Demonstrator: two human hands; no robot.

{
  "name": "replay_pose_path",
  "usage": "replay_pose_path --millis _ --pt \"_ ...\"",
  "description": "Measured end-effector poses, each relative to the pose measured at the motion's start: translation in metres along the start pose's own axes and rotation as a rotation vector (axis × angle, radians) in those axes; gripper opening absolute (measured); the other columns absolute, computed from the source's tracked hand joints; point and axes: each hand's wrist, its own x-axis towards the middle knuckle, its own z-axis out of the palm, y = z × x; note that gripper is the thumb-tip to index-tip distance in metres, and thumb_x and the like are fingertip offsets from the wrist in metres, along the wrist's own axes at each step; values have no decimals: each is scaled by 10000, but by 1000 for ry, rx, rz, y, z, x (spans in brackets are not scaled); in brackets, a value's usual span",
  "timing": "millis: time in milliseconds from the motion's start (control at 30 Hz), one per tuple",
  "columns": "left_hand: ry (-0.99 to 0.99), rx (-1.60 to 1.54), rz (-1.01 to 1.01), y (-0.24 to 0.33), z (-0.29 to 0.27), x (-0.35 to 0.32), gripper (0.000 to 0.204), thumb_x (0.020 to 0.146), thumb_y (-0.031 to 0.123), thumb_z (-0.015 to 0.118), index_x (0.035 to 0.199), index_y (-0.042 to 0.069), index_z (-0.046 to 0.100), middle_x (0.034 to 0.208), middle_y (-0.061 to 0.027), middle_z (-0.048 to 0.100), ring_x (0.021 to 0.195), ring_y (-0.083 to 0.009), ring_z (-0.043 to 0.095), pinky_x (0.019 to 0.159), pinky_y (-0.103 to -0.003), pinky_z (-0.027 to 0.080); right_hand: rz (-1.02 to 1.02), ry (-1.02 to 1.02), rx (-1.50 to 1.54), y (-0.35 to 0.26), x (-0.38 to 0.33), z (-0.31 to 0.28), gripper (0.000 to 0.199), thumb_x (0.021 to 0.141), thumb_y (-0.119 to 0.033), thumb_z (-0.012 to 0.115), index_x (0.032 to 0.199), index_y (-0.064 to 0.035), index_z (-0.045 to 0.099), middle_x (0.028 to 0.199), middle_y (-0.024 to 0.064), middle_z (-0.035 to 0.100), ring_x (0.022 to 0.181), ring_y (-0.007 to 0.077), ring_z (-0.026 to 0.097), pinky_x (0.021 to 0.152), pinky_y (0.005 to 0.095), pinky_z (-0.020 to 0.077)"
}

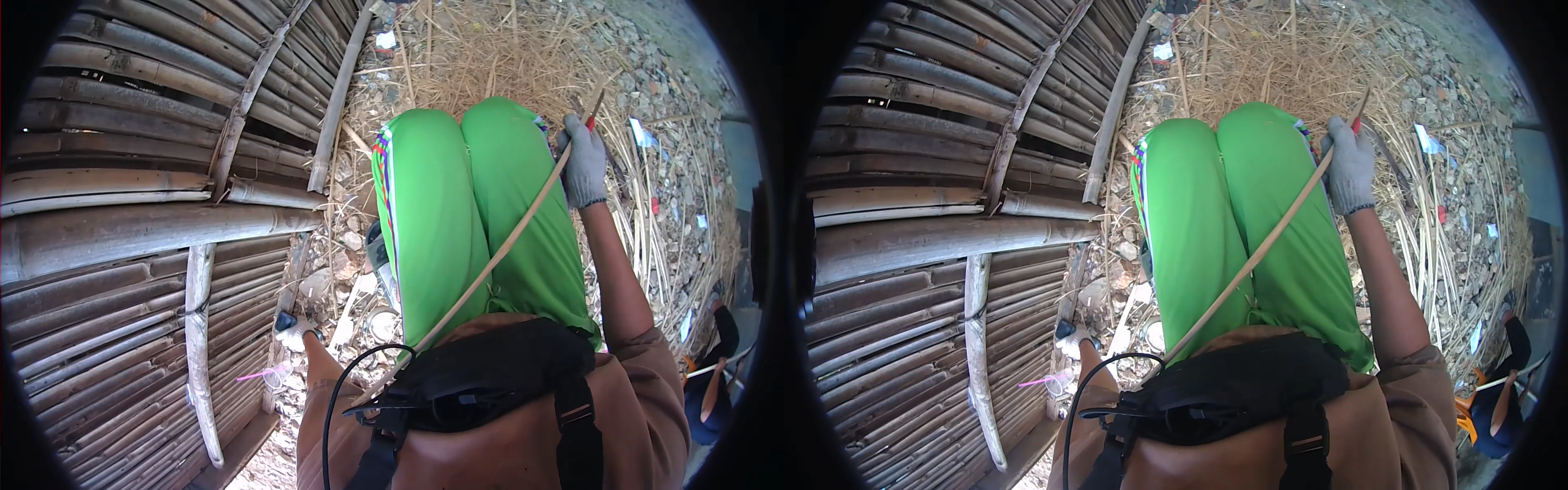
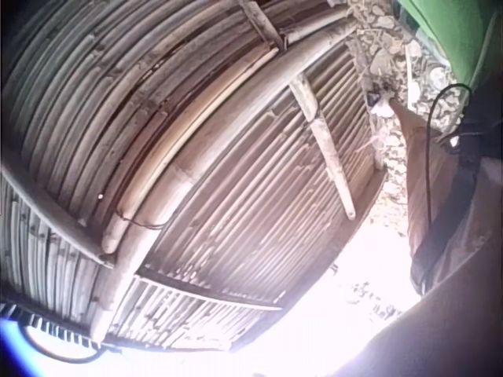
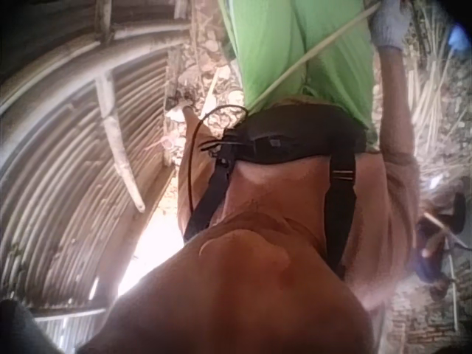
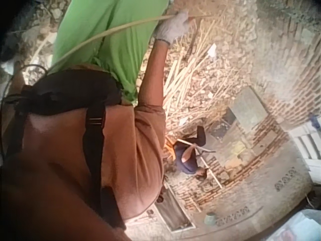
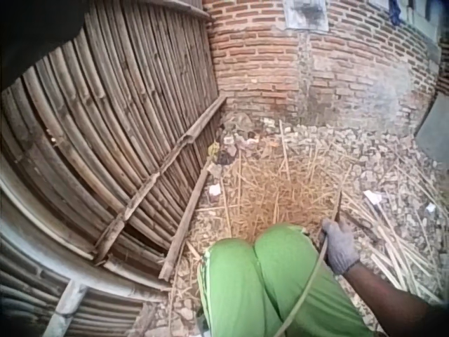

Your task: The person strips bark or outer layers from long bamboo poles using a small hand tool while sitting on the ground.

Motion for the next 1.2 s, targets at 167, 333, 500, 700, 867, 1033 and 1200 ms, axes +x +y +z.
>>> replay_pose_path --millis 167,333,500,700,867,1033,1200 --pt "-85 93 -29 31 -17 -28 1025 760 580 945 1472 46 436 1332 -227 656 1202 -436 706 975 -598 605 -43 19 -24 -11 -12 -18 262 1067 -345 699 1062 -93 628 739 -29 577 563 91 537 500 278 430" --pt "282 -217 259 31 -57 -59 876 864 535 873 1472 -10 557 1304 -264 658 1207 -467 670 1034 -637 560 -18 -30 22 -12 -9 -8 286 1076 -356 694 1113 -80 627 763 -28 581 635 87 559 554 272 460" --pt "-538 36 1562 131 -221 -125 568 941 406 802 1355 29 708 1361 -237 748 1236 -473 703 1108 -550 547 23 -101 65 -1 -10 -10 247 1073 -330 701 1087 -102 606 761 -29 579 595 83 537 504 277 436" --pt "-8 74 2057 250 -455 -281 357 838 237 797 1174 118 787 1027 -110 736 1013 -360 718 879 -527 560 10 -85 111 0 -6 -21 224 1094 -328 694 1073 -124 603 760 -35 572 555 78 516 457 269 398" --pt "168 181 2379 253 -546 -384 139 835 130 744 921 21 740 942 -139 700 960 -340 695 834 -498 527 35 -1 143 -2 -18 -25 269 1090 -365 696 993 -121 634 694 -46 555 444 73 458 400 272 366" --pt "133 -47 2548 229 -554 -426 137 860 113 723 939 2 733 944 -156 695 938 -347 691 811 -502 538 90 -84 215 28 -4 -44 239 1077 -333 707 1040 -100 670 723 -31 582 508 67 483 438 257 351" --pt "-13 -179 2721 232 -542 -445 163 870 134 727 973 8 714 952 -163 692 928 -358 695 797 -502 545 155 51 -148 9 -8 -38 263 1074 -303 708 915 -100 658 722 -27 593 568 87 518 524 274 404"
